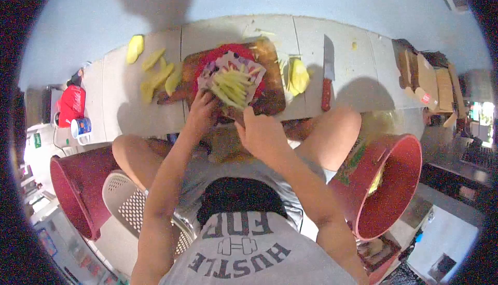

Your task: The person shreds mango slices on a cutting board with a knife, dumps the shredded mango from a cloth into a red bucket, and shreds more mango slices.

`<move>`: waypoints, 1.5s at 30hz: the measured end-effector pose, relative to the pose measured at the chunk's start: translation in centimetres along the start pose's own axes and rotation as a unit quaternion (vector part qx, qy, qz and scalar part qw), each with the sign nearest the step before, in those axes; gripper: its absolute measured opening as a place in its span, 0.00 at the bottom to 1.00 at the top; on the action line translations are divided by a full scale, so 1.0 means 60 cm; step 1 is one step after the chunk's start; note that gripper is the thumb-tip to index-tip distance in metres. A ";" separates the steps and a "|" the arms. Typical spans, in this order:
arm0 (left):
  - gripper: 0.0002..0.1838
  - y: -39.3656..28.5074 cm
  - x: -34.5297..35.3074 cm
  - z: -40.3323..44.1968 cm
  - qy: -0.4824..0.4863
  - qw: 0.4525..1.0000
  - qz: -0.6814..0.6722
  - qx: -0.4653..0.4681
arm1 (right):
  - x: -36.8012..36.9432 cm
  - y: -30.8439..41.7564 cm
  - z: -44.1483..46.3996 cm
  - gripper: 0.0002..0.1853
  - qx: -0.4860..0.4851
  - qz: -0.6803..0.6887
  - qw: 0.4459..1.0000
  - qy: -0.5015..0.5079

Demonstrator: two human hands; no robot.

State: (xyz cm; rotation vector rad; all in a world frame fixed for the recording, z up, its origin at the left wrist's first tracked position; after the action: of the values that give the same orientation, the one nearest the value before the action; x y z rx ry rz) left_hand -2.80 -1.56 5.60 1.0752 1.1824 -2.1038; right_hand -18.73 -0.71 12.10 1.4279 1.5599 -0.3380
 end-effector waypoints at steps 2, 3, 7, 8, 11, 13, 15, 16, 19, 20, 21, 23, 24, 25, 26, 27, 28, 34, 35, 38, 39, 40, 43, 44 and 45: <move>0.17 -0.001 0.000 -0.002 0.031 0.999 -0.020 -0.022 | 0.052 -0.024 0.019 0.18 0.002 0.019 1.000 -0.010; 0.17 0.002 0.003 -0.001 0.025 0.999 -0.018 -0.020 | 0.040 -0.021 0.028 0.18 0.002 0.033 0.999 -0.034; 0.16 -0.001 0.010 -0.014 0.031 0.999 -0.012 -0.011 | 0.024 -0.002 0.011 0.18 0.003 0.001 1.000 -0.020; 0.16 0.003 0.006 -0.008 0.027 1.000 -0.008 -0.012 | 0.018 0.000 0.014 0.18 0.000 0.006 1.000 -0.029; 0.16 0.005 0.009 -0.009 0.022 0.999 -0.017 -0.021 | 0.048 -0.019 0.017 0.18 0.002 0.018 0.999 -0.029; 0.16 0.009 0.003 0.001 0.020 0.999 -0.021 -0.017 | 0.021 -0.004 0.024 0.18 -0.009 0.017 0.999 -0.031; 0.16 0.003 0.007 -0.013 0.040 0.998 -0.036 -0.015 | 0.010 0.012 -0.001 0.18 0.017 0.013 1.000 -0.014; 0.17 0.008 0.007 -0.008 0.032 0.999 -0.041 -0.014 | 0.018 0.007 0.012 0.18 0.014 0.010 1.000 -0.015; 0.17 0.000 0.013 -0.017 0.018 0.999 -0.039 -0.003 | 0.055 -0.018 0.025 0.18 0.027 0.034 0.999 -0.031; 0.17 0.004 0.012 -0.010 0.000 1.000 -0.021 0.004 | 0.056 -0.024 0.029 0.18 0.027 0.039 0.998 -0.036; 0.17 0.005 0.011 -0.013 0.001 1.000 -0.020 0.002 | 0.053 -0.015 0.022 0.18 0.031 0.050 0.998 -0.033; 0.16 0.009 0.012 -0.015 0.008 0.999 -0.032 -0.009 | 0.041 -0.002 0.003 0.18 0.036 0.050 0.998 -0.014; 0.16 0.010 0.004 -0.006 0.005 1.000 -0.028 -0.007 | 0.027 0.005 0.007 0.19 0.032 0.042 0.999 -0.001; 0.17 0.004 0.000 -0.010 0.012 0.999 -0.046 -0.008 | 0.033 0.004 0.005 0.19 0.034 0.044 0.998 0.003; 0.17 -0.002 -0.003 -0.014 0.018 0.998 -0.063 -0.011 | 0.038 0.001 0.004 0.19 0.030 0.048 0.998 -0.003; 0.17 0.000 -0.001 -0.017 0.017 0.998 -0.062 -0.012 | 0.039 0.000 0.007 0.19 0.023 0.050 0.998 -0.013; 0.17 0.001 0.001 -0.018 0.013 0.999 -0.050 -0.012 | 0.048 -0.003 0.010 0.19 0.023 0.050 0.998 -0.014; 0.23 0.017 0.011 -0.013 0.021 0.998 -0.061 -0.005 | 0.036 0.002 0.015 0.19 0.017 0.056 0.998 -0.021; 0.23 0.014 0.014 -0.021 0.022 0.997 -0.071 -0.007 | 0.063 -0.009 0.024 0.19 0.014 0.074 0.997 -0.032; 0.14 0.017 0.021 -0.016 0.027 0.999 -0.040 -0.017 | 0.042 -0.006 0.026 0.19 0.007 0.065 0.996 -0.058; 0.14 0.010 0.021 -0.026 0.035 0.998 -0.044 -0.019 | 0.044 0.000 0.011 0.19 0.017 0.053 0.997 -0.053; 0.15 0.007 0.018 -0.031 0.032 0.998 -0.055 -0.024 | 0.047 0.003 0.003 0.19 0.022 0.058 0.997 -0.050; 0.16 0.014 0.015 -0.032 0.020 0.998 -0.053 -0.025 | 0.057 0.004 0.006 0.19 0.017 0.083 0.996 -0.032; 0.17 0.018 0.014 -0.026 0.013 0.999 -0.042 -0.020 | 0.070 -0.005 0.016 0.19 0.023 0.093 0.995 -0.029; 0.17 0.024 0.009 -0.013 0.006 0.999 -0.038 -0.018 | 0.065 -0.005 0.027 0.20 0.025 0.101 0.994 -0.027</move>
State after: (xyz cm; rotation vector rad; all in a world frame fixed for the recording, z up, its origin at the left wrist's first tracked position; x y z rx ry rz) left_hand -1.77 -1.62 4.24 1.0435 1.2808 -2.1266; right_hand -17.68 0.44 8.16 1.5874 1.3589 -0.2921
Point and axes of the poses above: each hand's wrist, its own z-axis towards the middle knuckle, its own x-axis out of the palm, y = z × x, the point moved 7 cm from there along z, towards the middle knuckle, and after that the axes turned 12 degrees about y, right-handed, at the moved point
